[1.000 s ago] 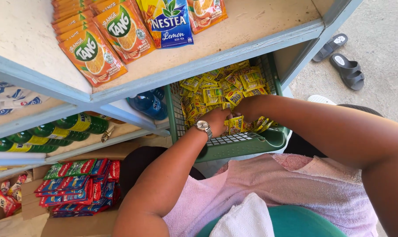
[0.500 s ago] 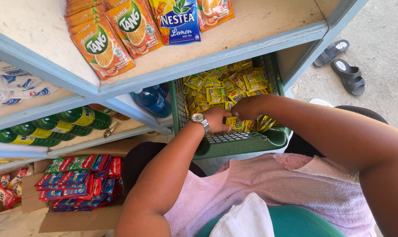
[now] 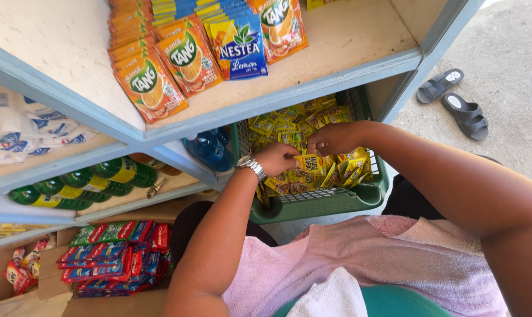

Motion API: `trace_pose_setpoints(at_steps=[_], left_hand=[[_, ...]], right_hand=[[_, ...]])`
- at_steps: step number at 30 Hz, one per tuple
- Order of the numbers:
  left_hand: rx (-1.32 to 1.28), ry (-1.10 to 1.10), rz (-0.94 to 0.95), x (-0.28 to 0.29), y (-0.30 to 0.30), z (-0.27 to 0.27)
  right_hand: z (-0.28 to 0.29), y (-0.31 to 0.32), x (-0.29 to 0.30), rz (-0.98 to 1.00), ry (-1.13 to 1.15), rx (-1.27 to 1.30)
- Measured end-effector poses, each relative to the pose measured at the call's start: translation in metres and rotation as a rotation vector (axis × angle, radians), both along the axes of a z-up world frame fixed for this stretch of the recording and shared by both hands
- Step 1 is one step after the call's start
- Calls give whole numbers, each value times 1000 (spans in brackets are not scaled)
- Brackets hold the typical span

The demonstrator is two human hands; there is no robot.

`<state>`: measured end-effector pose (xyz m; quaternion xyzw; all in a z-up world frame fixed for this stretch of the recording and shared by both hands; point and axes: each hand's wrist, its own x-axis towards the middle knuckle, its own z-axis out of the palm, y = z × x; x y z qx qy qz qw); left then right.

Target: Organizing and stocking sachets of seasoning and drink mixes on a retail shelf.

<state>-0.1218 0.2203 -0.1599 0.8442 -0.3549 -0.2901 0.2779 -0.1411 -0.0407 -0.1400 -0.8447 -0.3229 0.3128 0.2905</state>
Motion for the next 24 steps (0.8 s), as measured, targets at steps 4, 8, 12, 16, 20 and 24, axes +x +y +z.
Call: trace_pose_setpoints(at_steps=[4,8,12,16,20,24], left_hand=[[-131,116,44,9,8,10],[-319,226,86,14,9,14],[-422,334,124,13,6,12],[-536,465,178,14,3,11],[-600,517,264,0,1,46],[-578,546,225,-9,2,61]], right_hand=[[44,-4,-7,-62,6,82],[69,-11,-13,-147,-19,106],[82,-11,-19,-184,-19,164],[102,-13,-26,-225,-65,85],[108,-21,-26,-248,-66,139],[121,-24,-32,-232,-31,206]])
